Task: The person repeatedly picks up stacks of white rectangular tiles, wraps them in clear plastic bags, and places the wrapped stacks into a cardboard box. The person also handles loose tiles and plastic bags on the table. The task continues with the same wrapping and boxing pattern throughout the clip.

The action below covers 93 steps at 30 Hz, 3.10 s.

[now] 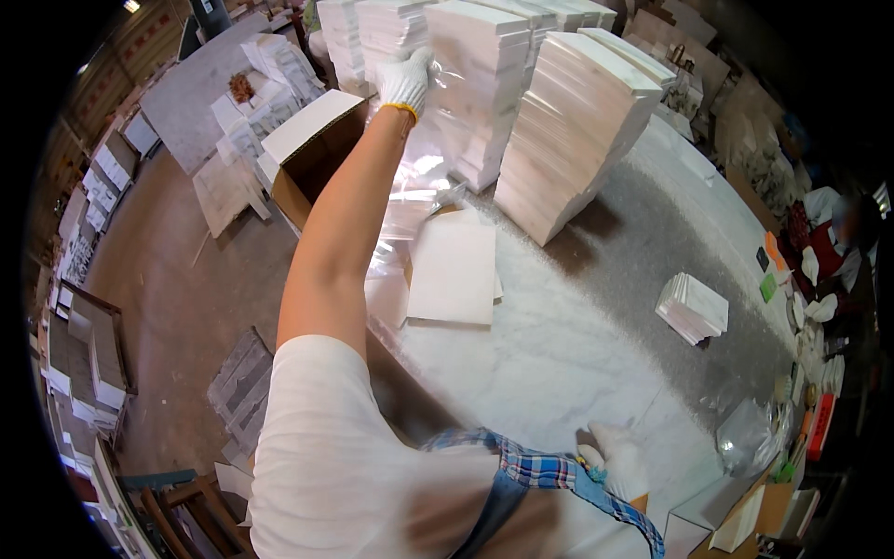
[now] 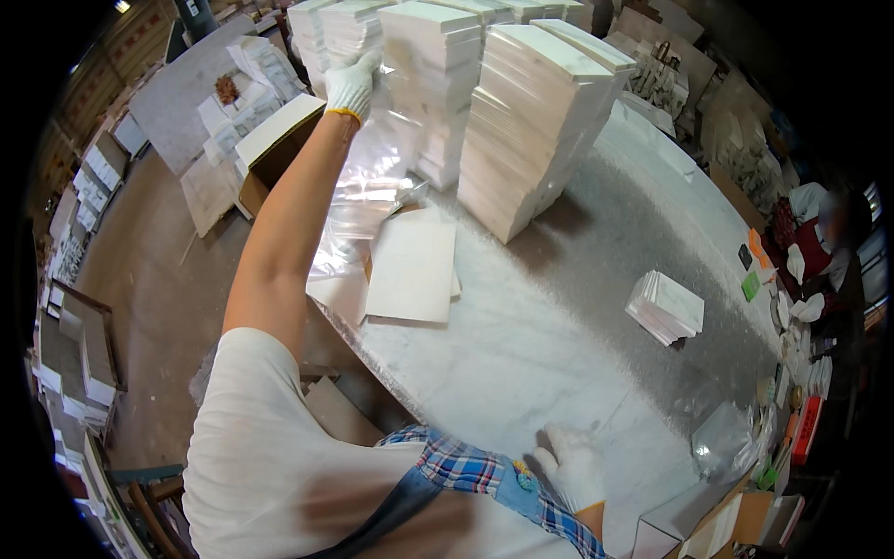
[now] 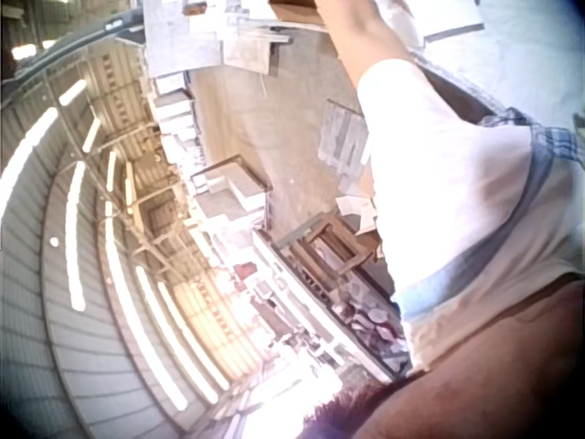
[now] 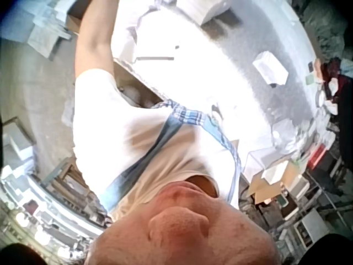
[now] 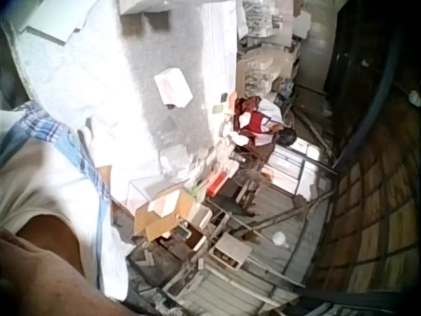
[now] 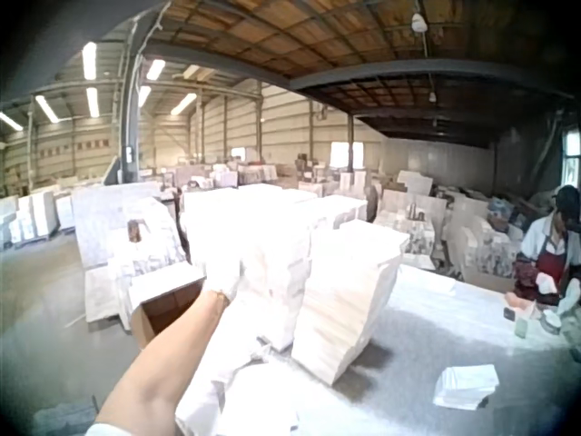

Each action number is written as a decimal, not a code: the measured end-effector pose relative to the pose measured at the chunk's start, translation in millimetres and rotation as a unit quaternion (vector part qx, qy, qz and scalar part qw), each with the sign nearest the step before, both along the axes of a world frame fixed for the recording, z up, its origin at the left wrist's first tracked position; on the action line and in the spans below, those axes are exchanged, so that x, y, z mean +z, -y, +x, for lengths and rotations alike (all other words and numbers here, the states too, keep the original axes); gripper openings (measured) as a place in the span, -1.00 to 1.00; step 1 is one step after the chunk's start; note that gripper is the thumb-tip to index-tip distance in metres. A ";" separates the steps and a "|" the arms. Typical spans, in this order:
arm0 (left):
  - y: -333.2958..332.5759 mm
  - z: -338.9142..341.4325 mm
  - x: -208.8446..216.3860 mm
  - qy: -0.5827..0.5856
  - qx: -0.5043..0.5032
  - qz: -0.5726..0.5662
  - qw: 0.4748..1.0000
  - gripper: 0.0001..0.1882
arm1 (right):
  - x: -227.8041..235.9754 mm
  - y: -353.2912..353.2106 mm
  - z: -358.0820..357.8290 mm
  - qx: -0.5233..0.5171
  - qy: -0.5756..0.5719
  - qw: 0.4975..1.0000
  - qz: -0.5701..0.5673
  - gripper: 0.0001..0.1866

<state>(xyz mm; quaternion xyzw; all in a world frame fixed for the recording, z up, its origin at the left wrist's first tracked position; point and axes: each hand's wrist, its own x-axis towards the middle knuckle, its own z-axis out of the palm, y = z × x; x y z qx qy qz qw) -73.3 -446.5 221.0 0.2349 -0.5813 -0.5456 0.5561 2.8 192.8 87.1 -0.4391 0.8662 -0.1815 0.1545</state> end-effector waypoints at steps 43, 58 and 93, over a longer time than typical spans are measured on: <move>-281.9 74.5 -147.1 0.336 -0.109 -0.507 0.786 -0.49 | -36.6 169.8 -174.6 -0.390 0.348 0.725 -0.449 -0.72; -30.6 31.6 -148.1 0.684 0.126 -0.406 0.593 -0.75 | -63.9 -2.2 -137.5 -0.419 0.130 0.858 -0.267 -0.81; -363.2 -59.4 -102.0 0.411 -0.247 -0.752 0.452 -0.82 | 21.4 -65.4 51.7 -0.364 0.379 0.835 -0.164 -0.68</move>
